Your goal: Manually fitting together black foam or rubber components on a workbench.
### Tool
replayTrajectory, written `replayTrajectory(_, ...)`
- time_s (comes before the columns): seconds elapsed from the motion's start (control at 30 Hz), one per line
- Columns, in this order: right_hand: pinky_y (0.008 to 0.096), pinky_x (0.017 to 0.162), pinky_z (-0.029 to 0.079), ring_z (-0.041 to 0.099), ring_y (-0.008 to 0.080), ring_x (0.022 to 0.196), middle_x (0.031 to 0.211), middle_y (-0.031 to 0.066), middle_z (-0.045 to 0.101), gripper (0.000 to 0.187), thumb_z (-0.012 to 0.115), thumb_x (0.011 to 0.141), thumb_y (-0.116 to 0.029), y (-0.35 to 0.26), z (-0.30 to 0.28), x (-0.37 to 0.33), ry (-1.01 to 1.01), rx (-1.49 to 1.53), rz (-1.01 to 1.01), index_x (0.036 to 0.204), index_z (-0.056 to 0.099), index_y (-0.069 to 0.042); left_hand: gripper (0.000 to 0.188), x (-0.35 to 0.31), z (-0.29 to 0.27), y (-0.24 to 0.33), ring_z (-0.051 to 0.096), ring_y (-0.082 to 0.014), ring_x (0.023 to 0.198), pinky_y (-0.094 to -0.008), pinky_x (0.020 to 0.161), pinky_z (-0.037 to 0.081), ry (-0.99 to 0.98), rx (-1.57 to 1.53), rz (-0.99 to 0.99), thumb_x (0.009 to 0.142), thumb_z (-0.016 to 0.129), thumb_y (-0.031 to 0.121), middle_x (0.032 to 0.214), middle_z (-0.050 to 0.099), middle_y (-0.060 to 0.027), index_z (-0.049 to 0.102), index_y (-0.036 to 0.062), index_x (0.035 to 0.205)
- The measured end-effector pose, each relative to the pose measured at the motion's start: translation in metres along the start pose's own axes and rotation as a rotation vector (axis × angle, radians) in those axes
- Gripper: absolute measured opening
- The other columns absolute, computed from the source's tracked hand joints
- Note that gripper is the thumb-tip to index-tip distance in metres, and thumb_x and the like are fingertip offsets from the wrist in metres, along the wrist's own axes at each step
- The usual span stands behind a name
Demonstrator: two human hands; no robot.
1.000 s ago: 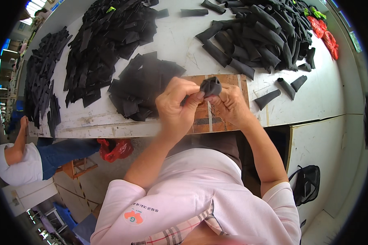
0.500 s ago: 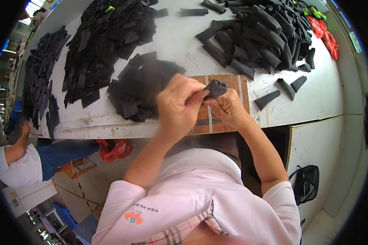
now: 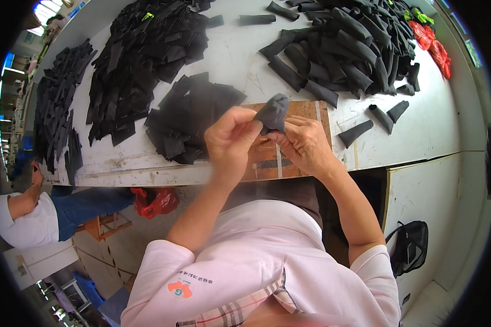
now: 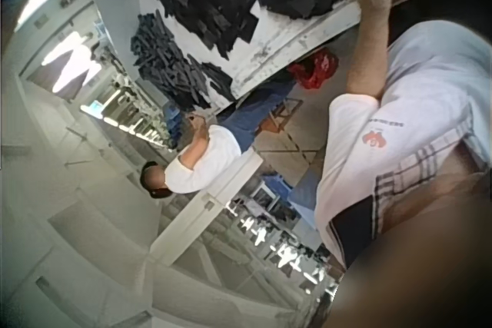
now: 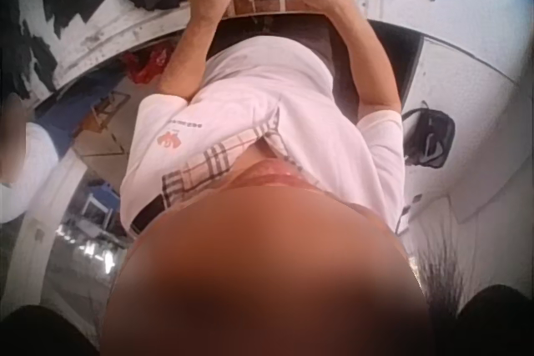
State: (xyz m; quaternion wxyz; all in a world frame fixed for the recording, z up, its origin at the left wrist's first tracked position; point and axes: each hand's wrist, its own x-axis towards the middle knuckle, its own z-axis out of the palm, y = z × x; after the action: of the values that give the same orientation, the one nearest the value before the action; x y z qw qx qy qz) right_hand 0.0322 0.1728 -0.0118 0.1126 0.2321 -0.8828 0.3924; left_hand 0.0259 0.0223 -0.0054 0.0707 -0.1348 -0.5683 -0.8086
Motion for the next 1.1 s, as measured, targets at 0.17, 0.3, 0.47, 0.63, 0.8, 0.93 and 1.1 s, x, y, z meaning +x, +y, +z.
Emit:
replayTrajectory(0.17, 0.0361, 0.049, 0.041, 0.052, 0.0260, 0.056, 0.057, 0.0076, 0.052, 0.019, 0.058, 0.078, -0.024, 0.008, 0.015, -0.005, 0.003, 0.144, 0.060, 0.069, 0.057, -0.007, 0.007, -0.004, -0.007, -0.004, 0.047, -0.0065, 0.069, -0.0189, 0.065, 0.039, -0.077, 0.099, -0.030, 0.079, 0.059, 0.003, 0.076, 0.055, -0.0017, 0.055, -0.0014, 0.080)
replayTrajectory(0.3, 0.0364, 0.049, 0.041, 0.052, 0.0266, 0.057, 0.057, 0.0074, 0.052, 0.021, 0.057, 0.079, -0.025, 0.009, 0.015, -0.005, 0.076, 0.082, 0.003, 0.069, 0.057, -0.007, 0.009, 0.002, -0.001, -0.006, 0.049, -0.0072, 0.075, -0.0186, 0.068, 0.040, -0.103, 0.183, 0.101, 0.079, 0.060, 0.003, 0.083, 0.056, -0.0040, 0.056, -0.0008, 0.086)
replayTrajectory(0.47, 0.0359, 0.049, 0.042, 0.054, 0.0257, 0.058, 0.061, 0.0063, 0.055, 0.023, 0.058, 0.077, -0.028, -0.010, -0.004, 0.003, 0.001, -0.153, 0.038, 0.070, 0.057, -0.006, 0.019, 0.013, 0.010, 0.017, 0.054, -0.0102, 0.084, -0.0184, 0.073, 0.042, -0.187, 0.030, 0.037, 0.077, 0.062, 0.005, 0.092, 0.058, -0.0065, 0.057, -0.0012, 0.095)
replayTrajectory(0.63, 0.0363, 0.049, 0.043, 0.055, 0.0267, 0.059, 0.061, 0.0066, 0.055, 0.013, 0.060, 0.077, -0.020, -0.010, -0.004, 0.000, 0.050, -0.075, -0.002, 0.075, 0.057, -0.007, 0.007, 0.028, 0.011, 0.027, 0.054, -0.0055, 0.067, -0.0184, 0.058, 0.042, -0.379, 0.481, -0.070, 0.076, 0.062, 0.004, 0.075, 0.059, -0.0034, 0.058, -0.0003, 0.079)
replayTrajectory(0.8, 0.0369, 0.049, 0.043, 0.054, 0.0287, 0.057, 0.061, 0.0079, 0.054, 0.009, 0.058, 0.078, -0.018, 0.000, 0.010, -0.003, 0.041, -0.024, 0.092, 0.075, 0.056, -0.009, 0.007, 0.025, 0.010, 0.023, 0.054, -0.0067, 0.068, -0.0186, 0.061, 0.043, -0.383, 0.449, 0.022, 0.079, 0.060, 0.005, 0.075, 0.060, -0.0049, 0.059, -0.0005, 0.082)
replayTrajectory(0.93, 0.0377, 0.051, 0.042, 0.054, 0.0276, 0.059, 0.061, 0.0083, 0.054, 0.022, 0.056, 0.080, -0.028, -0.009, -0.005, 0.004, -0.051, -0.125, 0.050, 0.073, 0.055, -0.007, 0.013, 0.020, 0.015, 0.028, 0.055, -0.0089, 0.069, -0.0194, 0.065, 0.043, -0.197, 0.154, 0.049, 0.081, 0.058, 0.010, 0.078, 0.062, -0.0069, 0.060, 0.0004, 0.089)
replayTrajectory(1.1, 0.0373, 0.051, 0.041, 0.054, 0.0270, 0.060, 0.060, 0.0083, 0.054, 0.026, 0.057, 0.078, -0.030, -0.020, -0.020, 0.016, -0.081, -0.159, 0.038, 0.071, 0.056, -0.006, 0.017, 0.024, 0.003, 0.026, 0.054, -0.0149, 0.081, -0.0260, 0.077, 0.041, -0.048, -0.431, 0.001, 0.086, 0.052, 0.015, 0.086, 0.060, -0.0109, 0.058, -0.0011, 0.085)
